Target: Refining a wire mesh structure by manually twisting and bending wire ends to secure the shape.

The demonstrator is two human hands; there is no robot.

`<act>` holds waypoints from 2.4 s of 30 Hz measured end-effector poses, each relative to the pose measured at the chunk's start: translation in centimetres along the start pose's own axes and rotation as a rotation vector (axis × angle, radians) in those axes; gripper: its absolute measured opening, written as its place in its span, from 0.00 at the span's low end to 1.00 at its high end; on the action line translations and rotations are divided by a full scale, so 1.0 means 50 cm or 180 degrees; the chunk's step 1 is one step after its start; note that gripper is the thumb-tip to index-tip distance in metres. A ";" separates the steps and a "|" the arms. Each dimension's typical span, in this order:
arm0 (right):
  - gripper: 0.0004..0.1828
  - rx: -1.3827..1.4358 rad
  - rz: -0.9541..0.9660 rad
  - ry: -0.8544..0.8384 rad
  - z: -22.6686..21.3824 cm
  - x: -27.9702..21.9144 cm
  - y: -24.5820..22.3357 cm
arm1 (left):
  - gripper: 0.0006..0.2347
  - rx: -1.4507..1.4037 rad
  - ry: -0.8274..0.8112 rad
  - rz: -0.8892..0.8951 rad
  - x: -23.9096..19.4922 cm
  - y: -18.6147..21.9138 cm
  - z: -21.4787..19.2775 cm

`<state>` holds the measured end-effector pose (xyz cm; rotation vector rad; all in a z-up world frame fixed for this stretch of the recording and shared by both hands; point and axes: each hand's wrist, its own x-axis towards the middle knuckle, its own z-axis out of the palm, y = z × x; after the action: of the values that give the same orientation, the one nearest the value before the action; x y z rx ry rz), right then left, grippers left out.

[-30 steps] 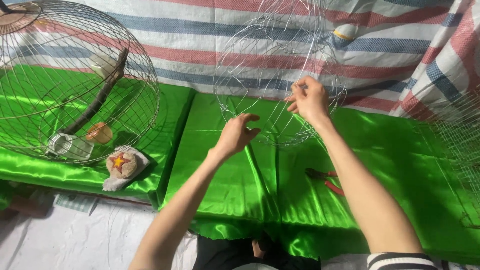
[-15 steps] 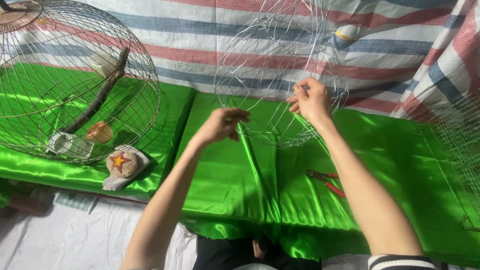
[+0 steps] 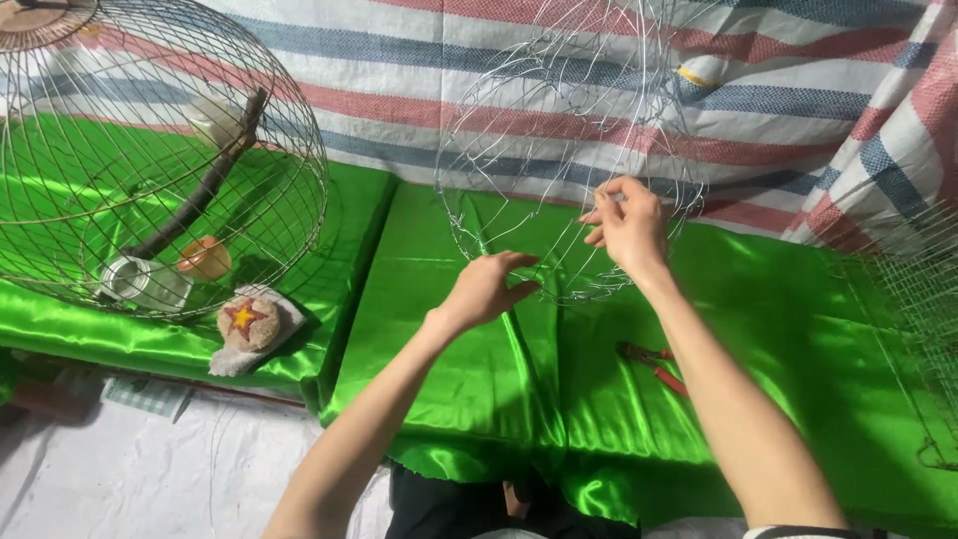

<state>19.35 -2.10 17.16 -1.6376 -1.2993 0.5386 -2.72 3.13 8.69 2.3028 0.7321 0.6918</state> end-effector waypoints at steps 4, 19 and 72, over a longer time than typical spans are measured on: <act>0.09 -0.0063 -0.0005 0.0068 -0.001 -0.007 -0.006 | 0.11 0.0253 -0.0273 -0.0139 0.043 -0.041 0.069; 0.09 0.0090 0.0013 0.0060 -0.004 -0.005 0.005 | 0.05 -0.1836 -0.0664 -0.0505 0.038 -0.038 0.062; 0.04 -0.5097 -0.4223 0.2134 -0.468 0.155 -0.134 | 0.07 -0.1577 -0.0317 0.0198 0.044 -0.070 0.078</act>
<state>37.25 -4.38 35.26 -1.1873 -1.8918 -2.0785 0.17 5.29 4.30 1.8933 0.3884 0.6906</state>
